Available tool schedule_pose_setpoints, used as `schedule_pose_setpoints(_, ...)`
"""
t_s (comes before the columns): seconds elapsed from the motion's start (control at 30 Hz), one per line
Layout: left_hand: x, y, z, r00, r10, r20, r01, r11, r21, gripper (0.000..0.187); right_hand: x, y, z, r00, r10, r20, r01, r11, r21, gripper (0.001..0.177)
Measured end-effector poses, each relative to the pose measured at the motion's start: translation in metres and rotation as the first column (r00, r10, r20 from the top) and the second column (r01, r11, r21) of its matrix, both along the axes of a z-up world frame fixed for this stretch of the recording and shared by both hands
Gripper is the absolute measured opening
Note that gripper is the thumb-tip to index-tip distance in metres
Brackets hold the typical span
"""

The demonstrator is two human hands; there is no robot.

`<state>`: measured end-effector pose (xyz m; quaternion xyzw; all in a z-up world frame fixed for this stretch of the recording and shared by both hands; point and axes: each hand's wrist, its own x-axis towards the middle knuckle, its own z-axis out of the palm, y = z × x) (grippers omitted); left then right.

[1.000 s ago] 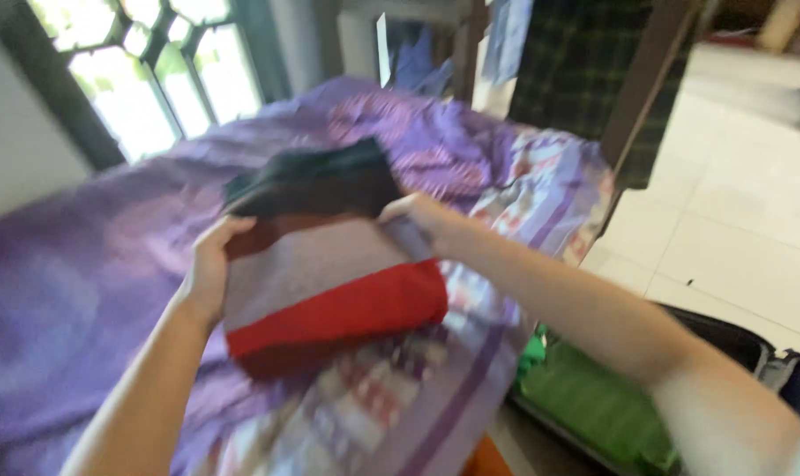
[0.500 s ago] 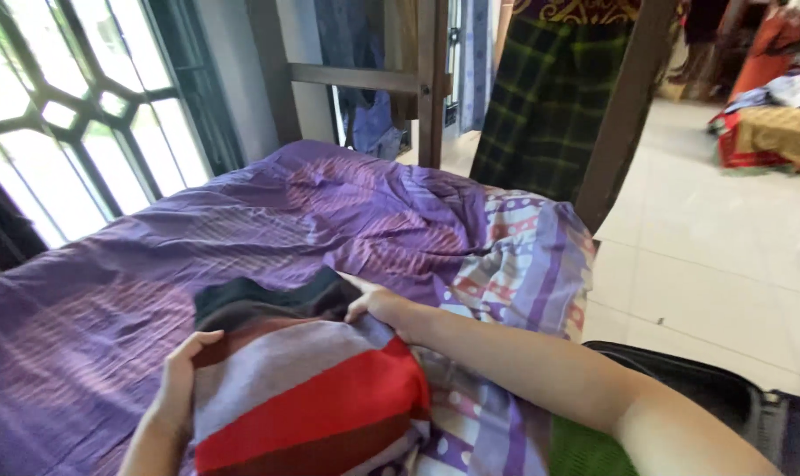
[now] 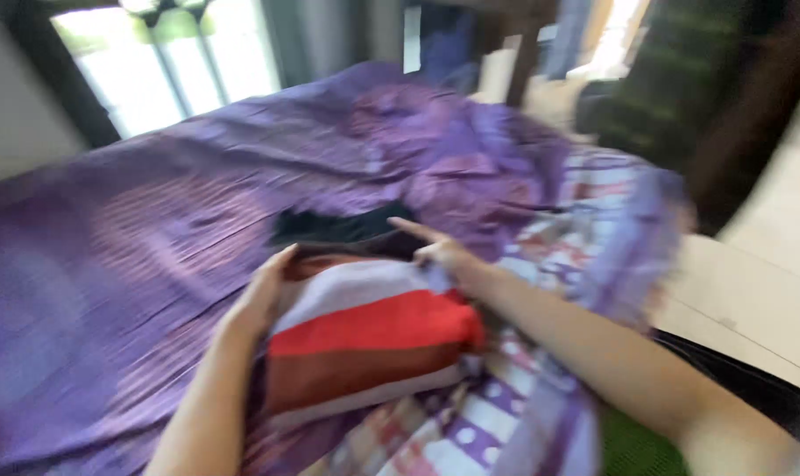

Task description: Fold a black jacket and a striped sweater on a bed.

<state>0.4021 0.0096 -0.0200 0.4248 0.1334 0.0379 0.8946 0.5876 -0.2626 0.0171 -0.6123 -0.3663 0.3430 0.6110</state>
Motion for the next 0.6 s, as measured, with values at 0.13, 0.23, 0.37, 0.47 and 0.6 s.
schedule_pose_setpoints(0.13,-0.007,0.001,0.0,0.98,0.137,-0.141,-0.128,0.989,0.069,0.047,-0.024,-0.001,0.025,0.993,0.007,-0.117,-0.018,0.995,-0.094,0.095)
schedule_pose_setpoints(0.23,-0.008,-0.002,0.013,0.955,0.261,-0.145,-0.217,0.941,0.261,0.04,-0.023,0.001,0.027,0.983,-0.043,-0.178,0.024,0.994,-0.108,0.093)
schedule_pose_setpoints(0.37,-0.005,0.001,0.022,0.894,0.389,0.221,-0.404,0.489,0.773,0.036,-0.016,0.004,0.022,0.981,-0.094,-0.171,0.078,0.992,-0.099,0.092)
schedule_pose_setpoints(0.47,0.007,0.01,0.019,0.843,0.413,0.344,-0.444,0.174,0.879,0.038,-0.003,0.015,0.014,0.986,-0.112,-0.122,0.105,0.992,-0.064,0.092)
schedule_pose_setpoints(0.6,0.015,0.013,-0.009,0.798,0.48,0.363,-0.382,-0.062,0.922,0.042,0.004,0.016,0.002,0.99,-0.122,0.074,0.125,0.991,-0.047,0.09)
